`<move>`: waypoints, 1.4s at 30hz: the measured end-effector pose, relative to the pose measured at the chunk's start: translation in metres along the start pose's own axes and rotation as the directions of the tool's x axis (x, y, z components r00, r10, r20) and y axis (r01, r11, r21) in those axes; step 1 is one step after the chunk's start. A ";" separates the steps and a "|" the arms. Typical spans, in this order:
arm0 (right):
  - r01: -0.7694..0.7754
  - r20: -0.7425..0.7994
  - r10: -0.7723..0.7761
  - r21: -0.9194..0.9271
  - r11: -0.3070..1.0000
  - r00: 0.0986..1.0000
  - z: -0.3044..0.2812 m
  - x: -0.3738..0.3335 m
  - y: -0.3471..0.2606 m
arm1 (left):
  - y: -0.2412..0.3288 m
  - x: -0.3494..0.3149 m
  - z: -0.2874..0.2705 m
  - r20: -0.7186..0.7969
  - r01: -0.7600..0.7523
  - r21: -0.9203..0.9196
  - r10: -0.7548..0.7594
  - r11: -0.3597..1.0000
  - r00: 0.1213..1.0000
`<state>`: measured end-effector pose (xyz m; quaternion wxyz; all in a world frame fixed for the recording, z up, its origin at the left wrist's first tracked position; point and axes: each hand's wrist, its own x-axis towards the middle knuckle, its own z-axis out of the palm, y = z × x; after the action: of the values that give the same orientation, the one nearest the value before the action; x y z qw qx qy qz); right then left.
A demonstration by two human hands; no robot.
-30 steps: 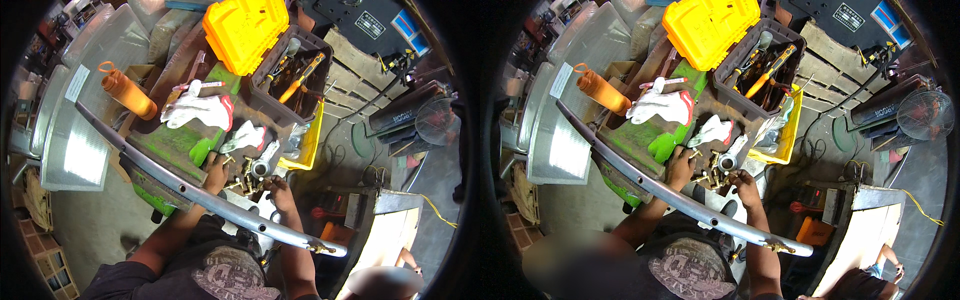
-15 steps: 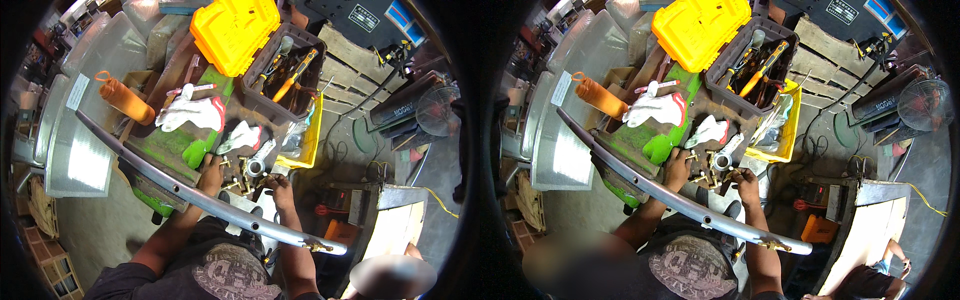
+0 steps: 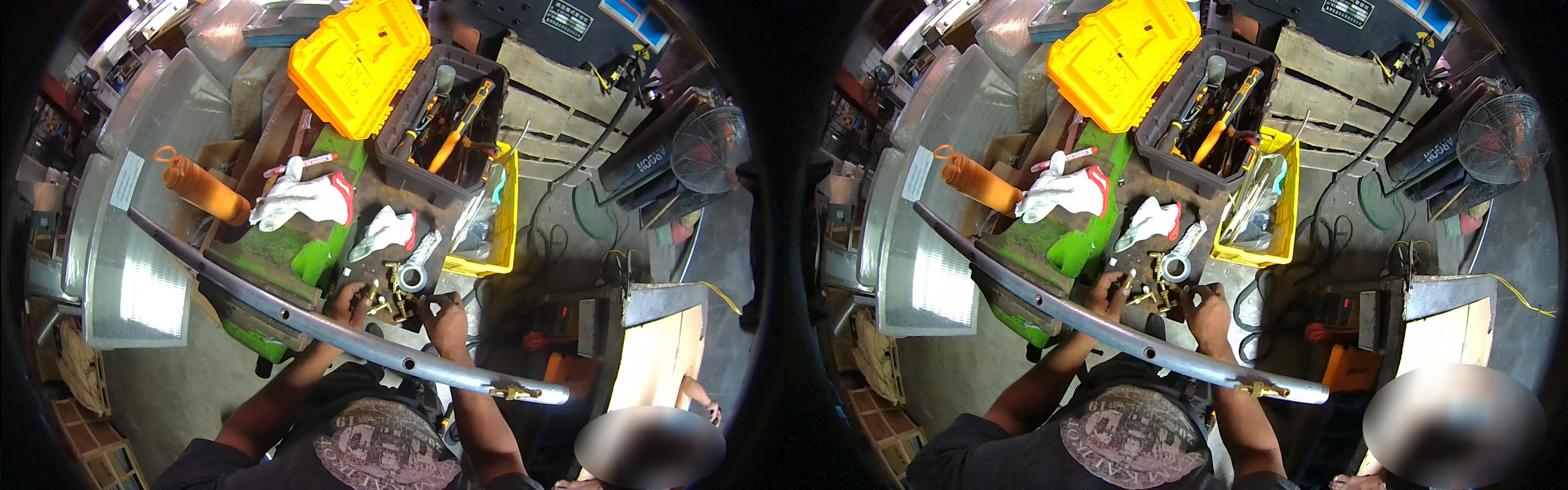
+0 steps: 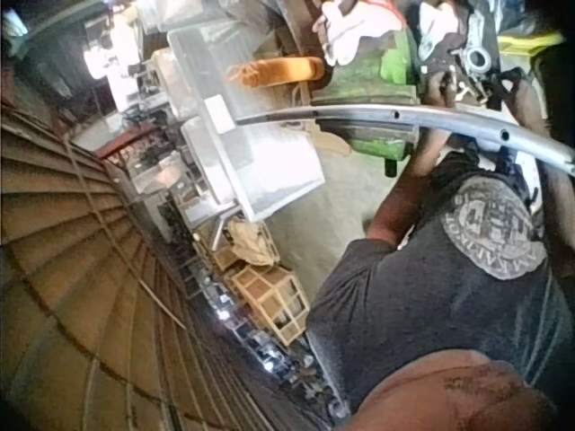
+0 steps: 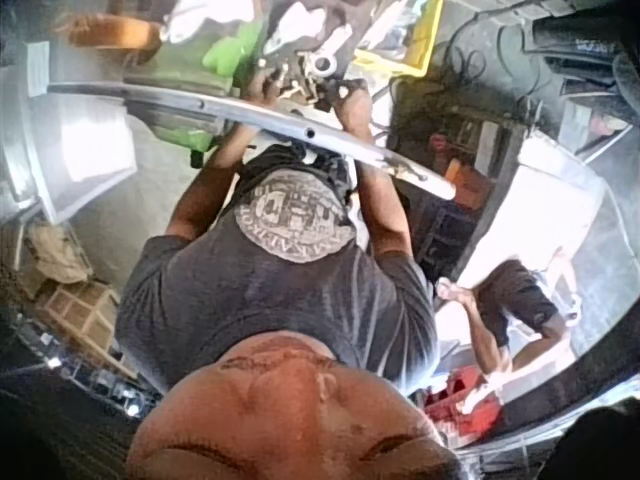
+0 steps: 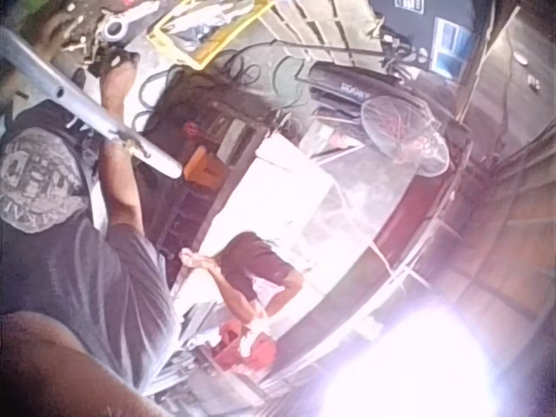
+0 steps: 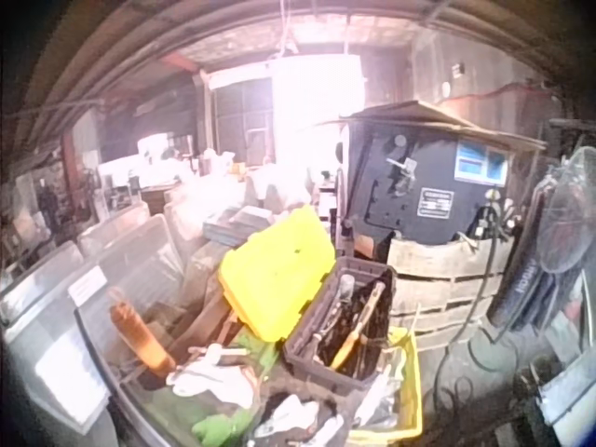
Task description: The person wraps white thread seal tape around the threaded ends of small brass pipe fittings. They repeatedly pick up a fitting, wrap the tape, and place the wrapped fitting onto a metal pipe resting on a green vise.
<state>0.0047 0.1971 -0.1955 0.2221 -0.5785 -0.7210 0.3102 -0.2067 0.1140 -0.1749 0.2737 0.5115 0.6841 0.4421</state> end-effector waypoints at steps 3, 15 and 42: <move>0.136 -0.009 -0.136 0.133 0.982 0.991 -0.024 0.000 -0.033 | -0.015 -0.015 0.001 0.042 -0.007 -0.091 0.011 0.996 0.999; -0.096 0.474 -0.335 0.679 0.727 0.814 -0.049 0.007 -0.055 | 0.011 -0.043 -0.016 0.266 -0.065 -0.286 0.144 0.956 0.953; 0.269 0.242 -0.223 -0.178 0.947 0.945 -0.019 0.032 -0.007 | -0.006 -0.029 -0.017 0.526 0.558 -0.734 -0.196 0.387 0.828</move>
<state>0.0051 0.2307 -0.1782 0.1169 -0.4661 -0.8362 0.2644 -0.2138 0.0803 -0.1748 0.7053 0.1994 0.4034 0.5478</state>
